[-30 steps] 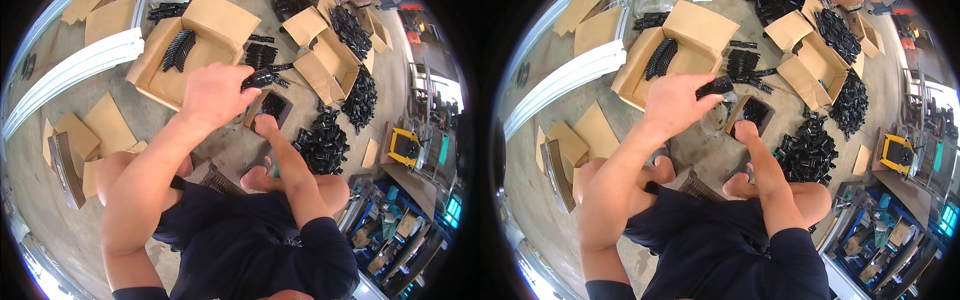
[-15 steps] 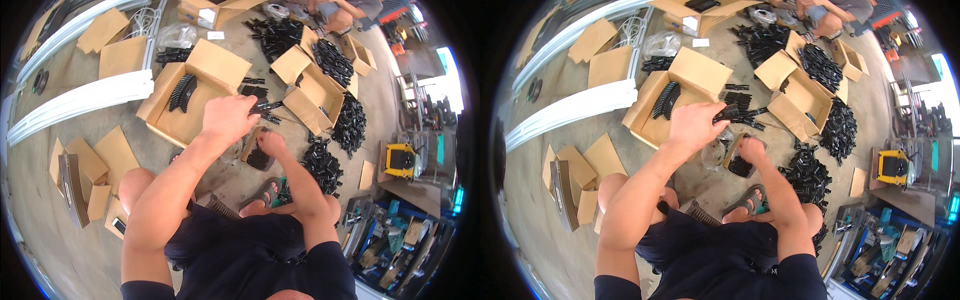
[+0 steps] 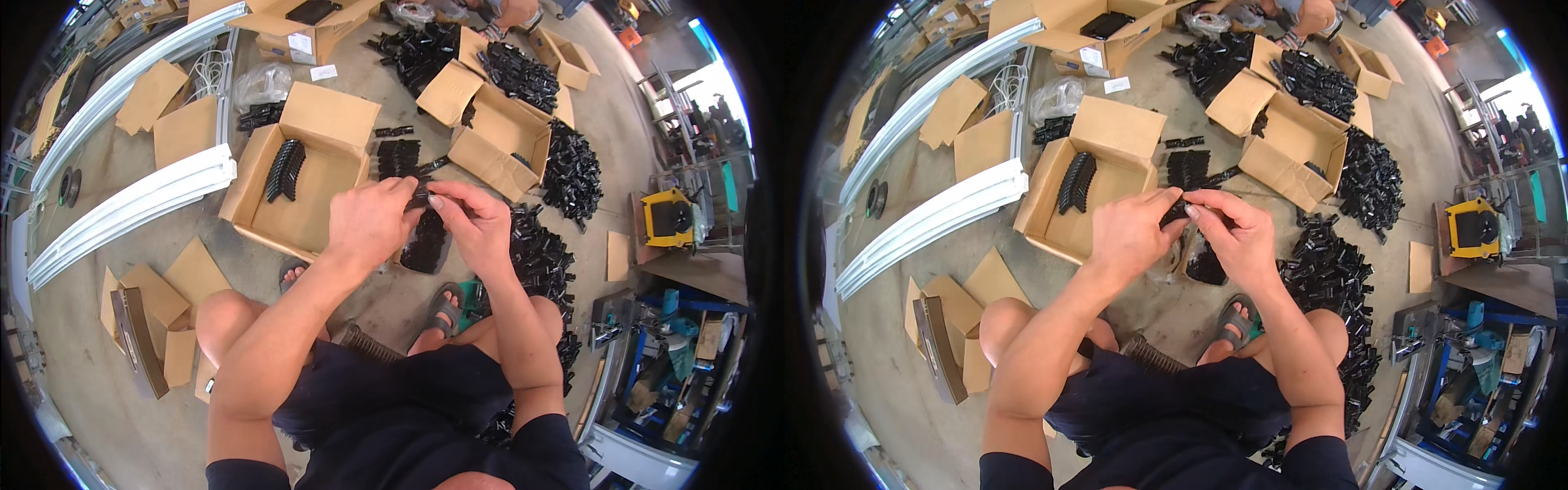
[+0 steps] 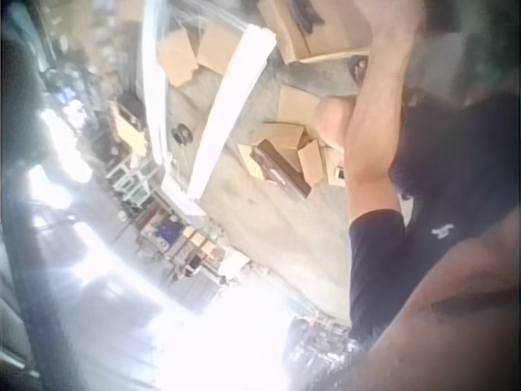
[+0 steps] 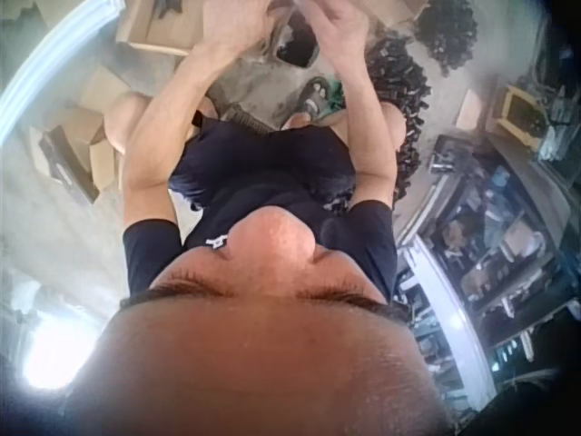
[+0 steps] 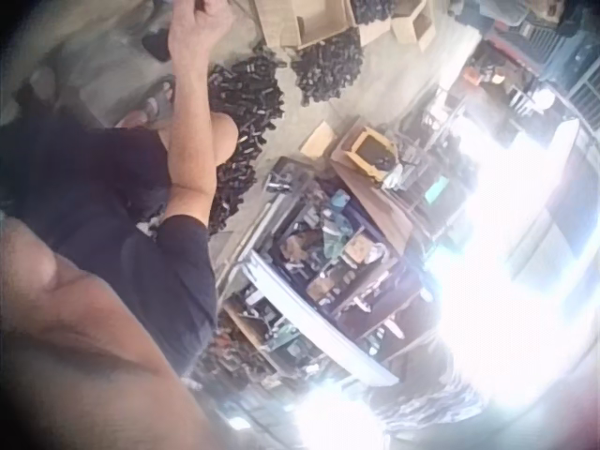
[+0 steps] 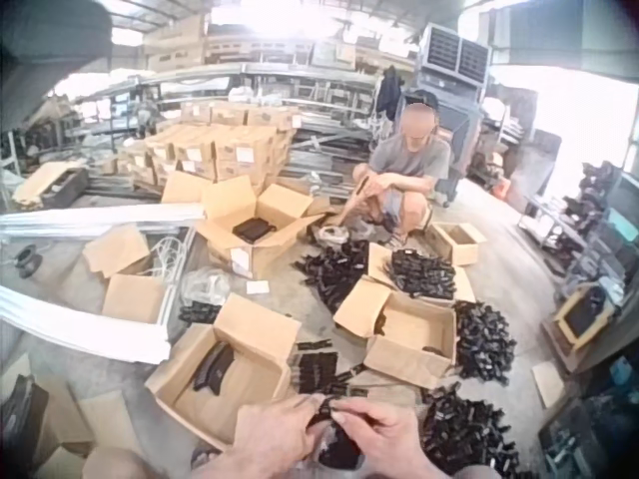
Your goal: The person picks up black plastic components one by one from various cardboard boxes on the floor, handles them, and then places them into a smaller central container.
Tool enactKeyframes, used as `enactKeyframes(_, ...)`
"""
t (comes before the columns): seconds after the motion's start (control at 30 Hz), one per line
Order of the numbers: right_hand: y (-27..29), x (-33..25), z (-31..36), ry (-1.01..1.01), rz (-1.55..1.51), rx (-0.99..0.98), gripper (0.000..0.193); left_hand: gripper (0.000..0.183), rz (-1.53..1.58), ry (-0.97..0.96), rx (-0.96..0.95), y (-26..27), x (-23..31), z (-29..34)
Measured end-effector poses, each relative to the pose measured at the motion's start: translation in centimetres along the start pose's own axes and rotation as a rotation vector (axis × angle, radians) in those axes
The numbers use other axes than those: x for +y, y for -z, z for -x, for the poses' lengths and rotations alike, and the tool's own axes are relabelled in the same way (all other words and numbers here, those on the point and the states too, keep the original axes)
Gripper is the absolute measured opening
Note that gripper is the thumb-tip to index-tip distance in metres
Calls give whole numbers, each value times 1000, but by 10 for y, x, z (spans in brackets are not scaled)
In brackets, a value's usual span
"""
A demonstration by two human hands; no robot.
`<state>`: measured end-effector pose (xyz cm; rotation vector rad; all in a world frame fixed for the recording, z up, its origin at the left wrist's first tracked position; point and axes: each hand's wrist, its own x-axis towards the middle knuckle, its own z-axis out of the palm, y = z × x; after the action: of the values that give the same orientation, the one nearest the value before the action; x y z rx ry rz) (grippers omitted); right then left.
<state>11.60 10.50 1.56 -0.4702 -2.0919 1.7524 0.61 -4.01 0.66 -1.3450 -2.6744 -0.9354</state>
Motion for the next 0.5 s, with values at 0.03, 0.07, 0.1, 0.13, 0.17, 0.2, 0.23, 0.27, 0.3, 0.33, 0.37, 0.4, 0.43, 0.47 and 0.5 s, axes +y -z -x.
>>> enactKeyframes(0.03,0,2,-3,14,30,-14,17,37,-2,15,0,1,0,-2)
enactKeyframes(0.07,-1,4,-5,29,61,-28,16,38,-25,40,-25,3,0,-3)
enactKeyframes(0.1,-2,8,-6,27,56,-25,16,39,-48,66,-51,5,1,-3)
enactKeyframes(0.13,-3,12,-6,25,55,-24,16,39,-68,92,-76,6,1,-3)
enactKeyframes(0.17,-4,16,-7,22,55,-22,16,40,-81,97,-74,6,0,-4)
enactKeyframes(0.2,-5,18,-9,86,92,-26,16,40,-93,101,-72,5,-2,-4)
enactKeyframes(0.23,-6,20,-11,146,132,-29,17,41,-100,106,-73,3,-4,-4)
enactKeyframes(0.27,-7,23,-13,206,172,-32,17,34,-98,93,-53,2,-5,-5)
enactKeyframes(0.3,-8,26,-16,274,210,-18,17,28,-94,79,-33,1,-6,-5)
enactKeyframes(0.33,-9,30,-19,344,247,-8,17,25,-92,69,-11,0,-7,-5)
enactKeyframes(0.37,-10,32,-21,414,284,2,18,24,-98,68,-24,-1,-8,-5)
enactKeyframes(0.4,-10,32,-21,419,316,-12,19,24,-105,67,-36,-2,-9,-5)
enactKeyframes(0.43,-9,30,-21,424,349,-26,20,24,-110,66,-49,-3,-10,-6)
enactKeyframes(0.47,-8,30,-21,429,382,-41,21,24,-112,61,-56,-4,-11,-7)
enactKeyframes(0.5,-9,31,-22,451,438,-43,22,23,-113,57,-63,-6,-12,-7)
